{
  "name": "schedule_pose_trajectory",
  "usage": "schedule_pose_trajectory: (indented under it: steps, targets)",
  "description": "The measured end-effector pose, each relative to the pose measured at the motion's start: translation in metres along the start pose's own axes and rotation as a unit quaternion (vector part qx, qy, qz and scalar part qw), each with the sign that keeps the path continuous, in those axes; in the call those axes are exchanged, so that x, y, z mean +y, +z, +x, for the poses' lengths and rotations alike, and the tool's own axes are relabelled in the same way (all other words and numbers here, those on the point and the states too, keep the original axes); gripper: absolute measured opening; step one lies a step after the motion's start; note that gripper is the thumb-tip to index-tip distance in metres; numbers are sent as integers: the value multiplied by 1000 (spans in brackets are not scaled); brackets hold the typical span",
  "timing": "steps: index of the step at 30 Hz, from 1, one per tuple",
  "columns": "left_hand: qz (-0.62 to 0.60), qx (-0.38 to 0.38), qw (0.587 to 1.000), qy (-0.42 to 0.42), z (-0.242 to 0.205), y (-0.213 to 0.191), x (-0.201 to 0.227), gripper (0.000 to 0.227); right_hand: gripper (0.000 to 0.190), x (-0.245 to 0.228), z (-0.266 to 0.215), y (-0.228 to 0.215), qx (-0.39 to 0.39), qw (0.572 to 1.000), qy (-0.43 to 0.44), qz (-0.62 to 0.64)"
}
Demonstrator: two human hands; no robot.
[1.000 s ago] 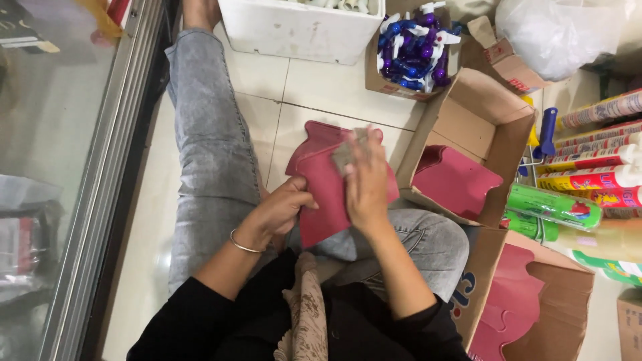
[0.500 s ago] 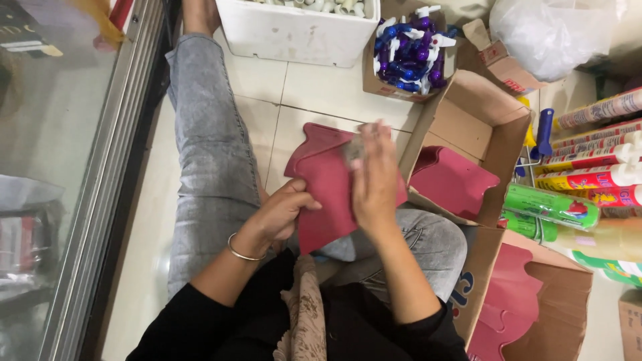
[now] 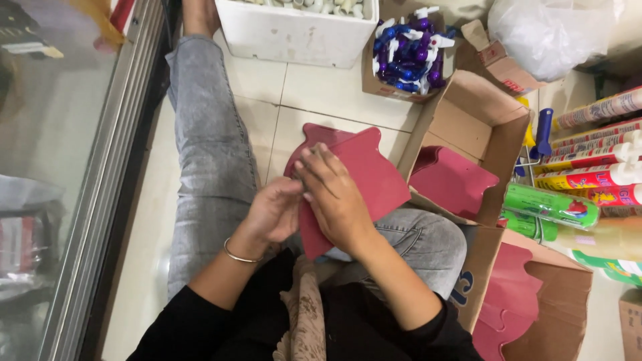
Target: The person sits on the floor and wipes several pink plastic parts with a cloth. They handle the parts one at a time, wiping each surface and then placing them into a cardboard box.
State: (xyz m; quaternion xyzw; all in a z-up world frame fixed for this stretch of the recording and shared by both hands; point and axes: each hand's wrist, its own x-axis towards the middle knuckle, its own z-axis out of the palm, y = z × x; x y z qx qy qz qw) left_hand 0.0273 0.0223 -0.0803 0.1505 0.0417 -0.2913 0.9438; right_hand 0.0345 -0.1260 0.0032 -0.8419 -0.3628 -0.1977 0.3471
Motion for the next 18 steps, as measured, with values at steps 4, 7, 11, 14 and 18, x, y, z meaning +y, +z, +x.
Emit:
schedule_pose_trajectory:
  steps: [4,7,11,14,18]
  targets:
    - [-69,16,997,12,-13,38,26,39,35,-3,-11,2,-45,997,-54,34]
    - [-46,78,995,-41,-14,57,34,46,31,-11,-20,-1,-28,997,-72,-1]
    - [47,85,995,-26,-15,105,44,54,33,19,-35,-26,2,997,-26,-69]
    - [105,57,992,-31,-6,89,41,69,41,34,-30,-49,51,987,96,-119]
    - [173,77,982,-30,-6,117,32,85,56,15,-23,-36,64,974,160,-149]
